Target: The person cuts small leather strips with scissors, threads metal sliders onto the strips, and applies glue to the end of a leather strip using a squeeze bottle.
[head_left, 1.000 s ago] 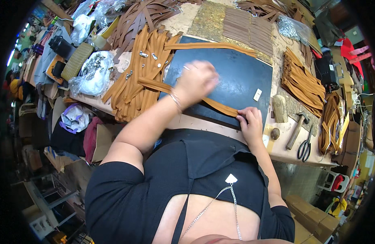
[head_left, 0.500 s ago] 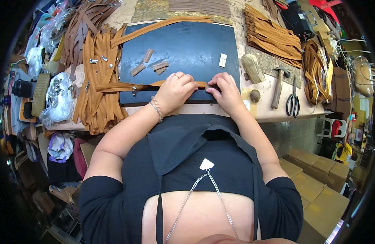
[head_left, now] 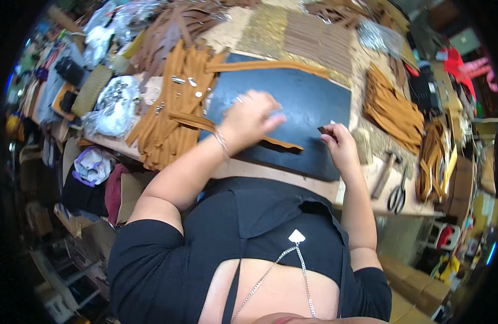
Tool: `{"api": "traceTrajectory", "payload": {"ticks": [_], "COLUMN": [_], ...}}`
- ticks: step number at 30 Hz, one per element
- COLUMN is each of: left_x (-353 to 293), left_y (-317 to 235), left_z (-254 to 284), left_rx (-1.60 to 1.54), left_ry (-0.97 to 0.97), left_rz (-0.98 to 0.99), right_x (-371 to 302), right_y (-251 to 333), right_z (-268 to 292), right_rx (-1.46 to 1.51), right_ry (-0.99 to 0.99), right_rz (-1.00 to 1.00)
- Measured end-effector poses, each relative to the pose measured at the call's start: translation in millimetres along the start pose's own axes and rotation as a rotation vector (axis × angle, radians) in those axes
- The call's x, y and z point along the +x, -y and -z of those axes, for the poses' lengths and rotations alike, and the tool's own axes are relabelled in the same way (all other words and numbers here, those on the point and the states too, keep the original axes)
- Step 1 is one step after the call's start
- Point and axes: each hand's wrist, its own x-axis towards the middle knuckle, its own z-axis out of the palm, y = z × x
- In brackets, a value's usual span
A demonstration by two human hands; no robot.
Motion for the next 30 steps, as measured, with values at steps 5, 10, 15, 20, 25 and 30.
{"api": "traceTrajectory", "payload": {"ticks": [5,10,15,20,25,30], "left_x": [1.6,-96.1,-71.6,-16.4,-19.2,-0.6], "left_y": [172.2,347.8,307.4,120.8,-26.2,-27.4], "left_z": [134.2,224.8,223.0,146.4,15.5,-31.2], "left_rx": [0.582,0.504,0.423,-0.46,-1.218,-0.565], "left_ry": [-0.736,-0.992,-0.949,-0.78,-0.042,-0.006], "left_rz": [0.225,1.056,0.8,0.421,0.466,0.194], "right_x": [13.4,12.3,9.1,9.7,-1.5,-35.7], "right_y": [-3.6,17.5,28.1,45.9,85.1,45.5], "right_z": [-23.6,-21.9,-19.5,-26.3,-40.1,17.1], "right_rx": [-0.113,-0.091,-0.016,0.433,1.17,0.855], "right_ry": [-0.069,0.027,-0.001,0.038,0.045,-0.081], "right_rz": [0.102,0.033,0.065,0.017,0.052,-0.324]}}
